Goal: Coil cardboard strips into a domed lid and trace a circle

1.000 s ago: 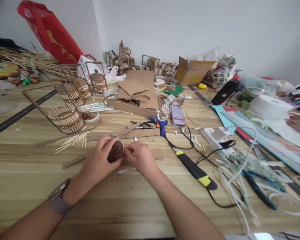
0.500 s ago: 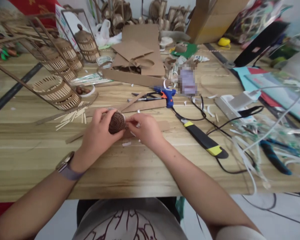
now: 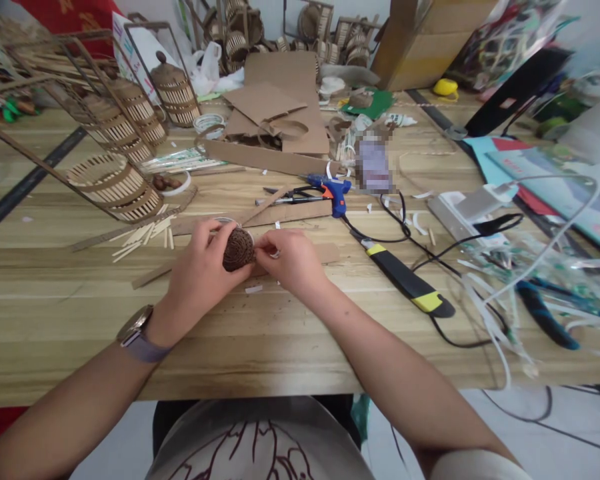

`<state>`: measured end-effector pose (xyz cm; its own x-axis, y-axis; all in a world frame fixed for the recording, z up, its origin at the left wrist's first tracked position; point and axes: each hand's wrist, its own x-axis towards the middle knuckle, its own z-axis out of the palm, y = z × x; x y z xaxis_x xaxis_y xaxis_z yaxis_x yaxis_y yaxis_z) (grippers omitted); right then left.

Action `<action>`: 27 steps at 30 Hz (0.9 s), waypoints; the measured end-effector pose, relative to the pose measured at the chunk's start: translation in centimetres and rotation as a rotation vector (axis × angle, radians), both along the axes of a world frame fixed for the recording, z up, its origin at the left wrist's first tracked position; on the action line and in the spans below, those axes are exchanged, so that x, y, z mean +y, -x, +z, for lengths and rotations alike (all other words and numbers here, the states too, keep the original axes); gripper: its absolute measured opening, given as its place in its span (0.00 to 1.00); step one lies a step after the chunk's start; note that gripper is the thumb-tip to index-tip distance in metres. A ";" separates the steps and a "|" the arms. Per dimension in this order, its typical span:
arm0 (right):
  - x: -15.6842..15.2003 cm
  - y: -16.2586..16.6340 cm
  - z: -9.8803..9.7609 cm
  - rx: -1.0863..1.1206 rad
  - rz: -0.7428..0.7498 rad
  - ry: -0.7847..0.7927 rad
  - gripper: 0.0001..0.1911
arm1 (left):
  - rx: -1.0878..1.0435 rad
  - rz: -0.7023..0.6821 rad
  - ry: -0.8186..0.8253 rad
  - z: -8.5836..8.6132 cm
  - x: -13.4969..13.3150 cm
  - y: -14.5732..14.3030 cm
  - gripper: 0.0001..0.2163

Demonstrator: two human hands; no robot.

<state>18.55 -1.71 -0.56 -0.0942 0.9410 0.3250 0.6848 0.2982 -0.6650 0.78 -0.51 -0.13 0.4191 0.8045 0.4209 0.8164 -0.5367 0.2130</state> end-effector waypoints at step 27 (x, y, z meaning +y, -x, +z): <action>1.4 -2.4 -0.1 0.258 -0.319 -0.089 0.03 | -0.189 -0.174 0.013 0.2 -0.5 0.2 0.29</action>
<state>20.92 -0.32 -0.64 0.2922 0.8770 0.3815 0.5663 0.1628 -0.8080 0.62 -0.98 0.08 0.4668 0.7330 0.4948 0.6571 -0.6619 0.3607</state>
